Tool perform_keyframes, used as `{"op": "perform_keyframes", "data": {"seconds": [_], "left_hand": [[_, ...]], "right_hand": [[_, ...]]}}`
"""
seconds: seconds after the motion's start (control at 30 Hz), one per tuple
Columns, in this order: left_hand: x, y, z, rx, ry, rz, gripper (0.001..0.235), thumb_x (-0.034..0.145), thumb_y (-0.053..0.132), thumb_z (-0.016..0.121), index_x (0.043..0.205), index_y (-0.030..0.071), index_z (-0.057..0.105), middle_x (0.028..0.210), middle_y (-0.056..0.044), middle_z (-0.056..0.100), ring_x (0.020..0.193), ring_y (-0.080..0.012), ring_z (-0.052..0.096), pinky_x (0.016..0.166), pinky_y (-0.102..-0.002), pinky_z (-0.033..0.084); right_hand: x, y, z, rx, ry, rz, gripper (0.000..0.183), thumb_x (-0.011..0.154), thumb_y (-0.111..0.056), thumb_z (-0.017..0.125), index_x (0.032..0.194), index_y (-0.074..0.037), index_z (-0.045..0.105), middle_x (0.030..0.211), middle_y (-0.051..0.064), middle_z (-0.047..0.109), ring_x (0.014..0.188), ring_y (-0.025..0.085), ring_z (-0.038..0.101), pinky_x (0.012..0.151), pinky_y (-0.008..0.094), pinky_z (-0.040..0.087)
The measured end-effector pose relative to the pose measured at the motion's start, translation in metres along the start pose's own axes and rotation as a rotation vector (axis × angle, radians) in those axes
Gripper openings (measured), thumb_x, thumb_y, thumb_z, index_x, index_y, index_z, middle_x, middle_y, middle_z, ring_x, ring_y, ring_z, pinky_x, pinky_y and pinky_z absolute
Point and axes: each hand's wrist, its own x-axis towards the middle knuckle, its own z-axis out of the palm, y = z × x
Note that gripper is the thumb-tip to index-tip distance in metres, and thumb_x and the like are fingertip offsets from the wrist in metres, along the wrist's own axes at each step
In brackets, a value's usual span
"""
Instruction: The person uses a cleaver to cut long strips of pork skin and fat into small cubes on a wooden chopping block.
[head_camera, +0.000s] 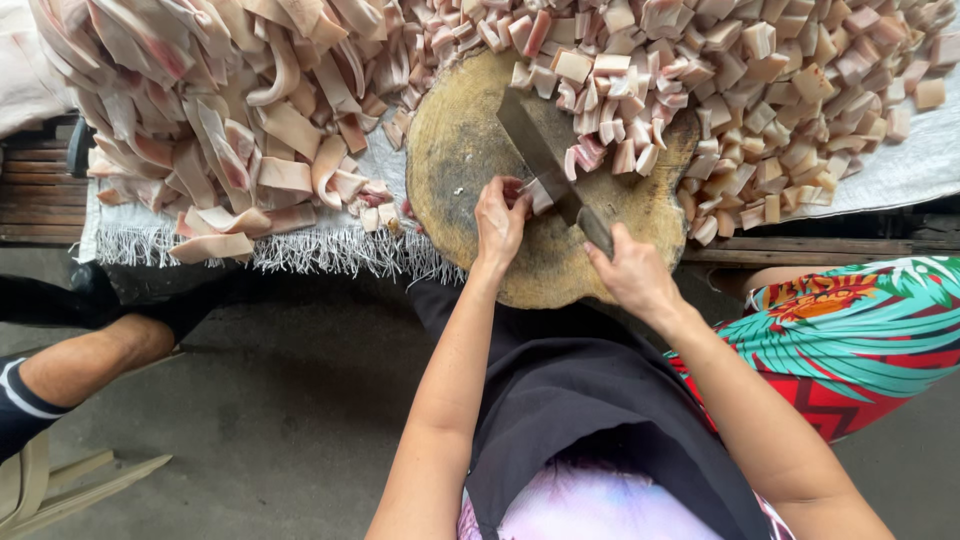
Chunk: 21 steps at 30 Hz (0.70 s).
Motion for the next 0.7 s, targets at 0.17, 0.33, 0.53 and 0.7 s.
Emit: {"op": "perform_keyframes", "data": {"seconds": [0.17, 0.33, 0.53, 0.7], "left_hand": [[0.007, -0.008, 0.005, -0.005, 0.007, -0.010, 0.023, 0.091, 0.007, 0.068, 0.112, -0.003, 0.066, 0.106, -0.014, 0.067, 0.084, -0.0214, 0.071, 0.075, -0.034, 0.062], [-0.014, -0.013, 0.027, -0.087, 0.252, 0.010, 0.034, 0.109, 0.032, 0.055, 0.133, 0.008, 0.058, 0.129, -0.014, 0.061, 0.114, -0.0251, 0.067, 0.102, -0.044, 0.061], [-0.018, 0.013, 0.093, 0.604, 0.151, 0.233, 0.122, 0.071, 0.071, 0.079, 0.161, 0.030, 0.008, 0.165, -0.022, -0.001, 0.150, -0.0547, -0.002, 0.115, -0.078, 0.006], [0.047, 0.017, 0.144, 0.675, 0.117, 0.351, 0.128, 0.060, 0.065, 0.083, 0.159, 0.046, 0.004, 0.168, -0.016, -0.013, 0.154, -0.0568, -0.006, 0.118, -0.085, 0.008]], "right_hand": [[-0.010, -0.012, -0.043, 0.270, 0.024, 0.150, 0.037, 0.101, -0.038, 0.060, 0.105, -0.002, 0.061, 0.060, 0.013, 0.065, 0.051, 0.026, 0.068, 0.047, 0.038, 0.053], [-0.025, 0.003, -0.061, 0.144, 0.354, 0.071, 0.037, 0.104, -0.034, 0.063, 0.116, 0.000, 0.062, 0.065, 0.015, 0.066, 0.058, 0.030, 0.069, 0.055, 0.043, 0.053], [-0.032, 0.035, -0.066, 0.090, 0.501, 0.147, 0.035, 0.106, -0.032, 0.065, 0.117, 0.001, 0.062, 0.070, 0.021, 0.067, 0.066, 0.040, 0.070, 0.063, 0.050, 0.053], [-0.034, 0.049, -0.060, 0.110, 0.412, 0.290, 0.037, 0.104, -0.034, 0.064, 0.116, 0.001, 0.060, 0.067, 0.024, 0.066, 0.068, 0.043, 0.070, 0.064, 0.052, 0.053]]}}
